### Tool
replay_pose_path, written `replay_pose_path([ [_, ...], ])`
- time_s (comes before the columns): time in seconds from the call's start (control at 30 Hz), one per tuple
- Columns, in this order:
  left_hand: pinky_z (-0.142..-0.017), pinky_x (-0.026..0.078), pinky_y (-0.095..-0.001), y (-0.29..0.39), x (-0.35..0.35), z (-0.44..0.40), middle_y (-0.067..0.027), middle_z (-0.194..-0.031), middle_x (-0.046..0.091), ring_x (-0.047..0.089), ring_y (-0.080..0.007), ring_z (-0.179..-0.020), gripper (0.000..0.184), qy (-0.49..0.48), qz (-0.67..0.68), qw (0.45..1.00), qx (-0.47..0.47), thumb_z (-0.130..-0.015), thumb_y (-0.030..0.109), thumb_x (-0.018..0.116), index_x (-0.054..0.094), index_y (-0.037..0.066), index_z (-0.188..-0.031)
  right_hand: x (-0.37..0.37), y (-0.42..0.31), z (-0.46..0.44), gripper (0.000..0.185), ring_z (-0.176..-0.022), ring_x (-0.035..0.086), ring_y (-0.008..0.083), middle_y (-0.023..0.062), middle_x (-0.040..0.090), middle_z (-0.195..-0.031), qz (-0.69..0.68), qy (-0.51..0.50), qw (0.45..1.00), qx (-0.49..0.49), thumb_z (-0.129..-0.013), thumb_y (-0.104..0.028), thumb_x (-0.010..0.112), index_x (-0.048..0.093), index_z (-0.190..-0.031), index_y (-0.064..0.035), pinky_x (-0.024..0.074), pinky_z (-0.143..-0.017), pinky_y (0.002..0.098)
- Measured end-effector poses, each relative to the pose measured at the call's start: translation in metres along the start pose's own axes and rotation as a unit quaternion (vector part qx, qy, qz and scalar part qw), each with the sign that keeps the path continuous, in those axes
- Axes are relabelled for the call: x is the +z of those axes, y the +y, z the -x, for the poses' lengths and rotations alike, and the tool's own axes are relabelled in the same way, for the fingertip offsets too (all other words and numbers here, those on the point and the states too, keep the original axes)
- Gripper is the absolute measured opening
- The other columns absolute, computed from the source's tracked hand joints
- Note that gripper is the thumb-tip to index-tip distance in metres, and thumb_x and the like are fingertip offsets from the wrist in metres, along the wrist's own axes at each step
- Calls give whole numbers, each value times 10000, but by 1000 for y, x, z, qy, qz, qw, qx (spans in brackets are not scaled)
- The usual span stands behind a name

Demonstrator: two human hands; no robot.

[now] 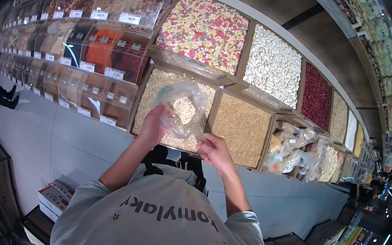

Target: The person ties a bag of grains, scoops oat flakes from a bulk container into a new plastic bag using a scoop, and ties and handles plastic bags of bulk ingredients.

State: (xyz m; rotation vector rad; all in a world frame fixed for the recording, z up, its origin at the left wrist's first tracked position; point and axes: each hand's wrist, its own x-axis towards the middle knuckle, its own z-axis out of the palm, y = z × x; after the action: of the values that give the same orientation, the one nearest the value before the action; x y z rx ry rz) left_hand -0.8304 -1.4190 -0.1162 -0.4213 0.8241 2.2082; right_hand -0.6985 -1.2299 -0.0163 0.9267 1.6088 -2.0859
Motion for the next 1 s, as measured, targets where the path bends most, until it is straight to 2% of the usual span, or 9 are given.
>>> replay_pose_path([
  [0.13,-701,501,-391,4,13,3,-68,-903,599,605,-204,-813,222,27,6,999,-20,-1051,289,424,533,100,-1011,9,3,-6,178,-537,553,138,102,654,-826,209,27,977,-41,-930,-121,642,649,-1063,-4,419,-492,276],
  [0.2,-695,498,-389,6,14,2,-68,-899,599,602,-202,-805,228,28,4,999,-24,-1053,295,422,535,103,-1006,18,-7,0,238,-660,662,301,184,659,-845,403,108,898,-141,-894,-131,671,671,-1091,4,511,-611,366],
  [0.33,-680,489,-384,7,5,-11,-63,-886,594,598,-202,-796,230,20,23,999,-35,-1054,297,426,541,102,-1011,17,-2,-6,309,-784,663,419,230,647,-904,419,143,875,-197,-868,-131,689,670,-1141,12,536,-711,418],
  [0.5,-721,492,-360,11,7,-13,-50,-914,591,592,-185,-813,113,19,30,999,-37,-1013,188,499,547,90,-1042,10,1,-3,339,-824,677,383,218,659,-961,454,178,838,-246,-854,-133,717,673,-1153,20,541,-735,409],
  [0.53,-763,496,-365,11,10,-11,-44,-935,602,602,-183,-844,89,11,-16,1000,23,-987,138,523,556,84,-1050,5,3,-2,339,-824,677,383,218,659,-961,454,179,837,-246,-854,-133,717,673,-1153,20,541,-735,409],
  [0.7,-865,501,-328,30,34,11,-46,-1035,589,604,-158,-894,285,9,-128,981,144,-925,2,545,521,37,-1206,-25,37,-8,315,-789,636,137,72,659,-884,241,194,927,-211,-896,-122,715,672,-1172,22,503,-698,277],
  [0.83,-821,515,-304,47,40,17,-92,-1187,623,614,-144,-858,349,-2,-106,989,106,-938,-10,496,491,36,-1283,-27,46,-5,284,-779,591,88,14,639,-859,129,188,961,-159,-937,-106,677,663,-1190,24,485,-685,249],
  [0.9,-790,518,-289,51,46,13,-104,-1251,625,612,-132,-823,357,-11,-93,991,99,-939,-16,480,489,43,-1290,-28,53,-8,253,-566,418,12,-36,585,-778,83,201,962,-167,-976,-131,628,664,-1206,-30,304,-508,191],
  [1.0,-675,489,-254,53,40,12,-101,-1322,616,577,-93,-720,356,-17,-139,981,132,-946,-20,463,486,61,-1292,-26,52,0,264,-541,401,22,-50,534,-740,-24,196,974,-115,-995,-152,598,640,-1221,-23,302,-479,201],
])
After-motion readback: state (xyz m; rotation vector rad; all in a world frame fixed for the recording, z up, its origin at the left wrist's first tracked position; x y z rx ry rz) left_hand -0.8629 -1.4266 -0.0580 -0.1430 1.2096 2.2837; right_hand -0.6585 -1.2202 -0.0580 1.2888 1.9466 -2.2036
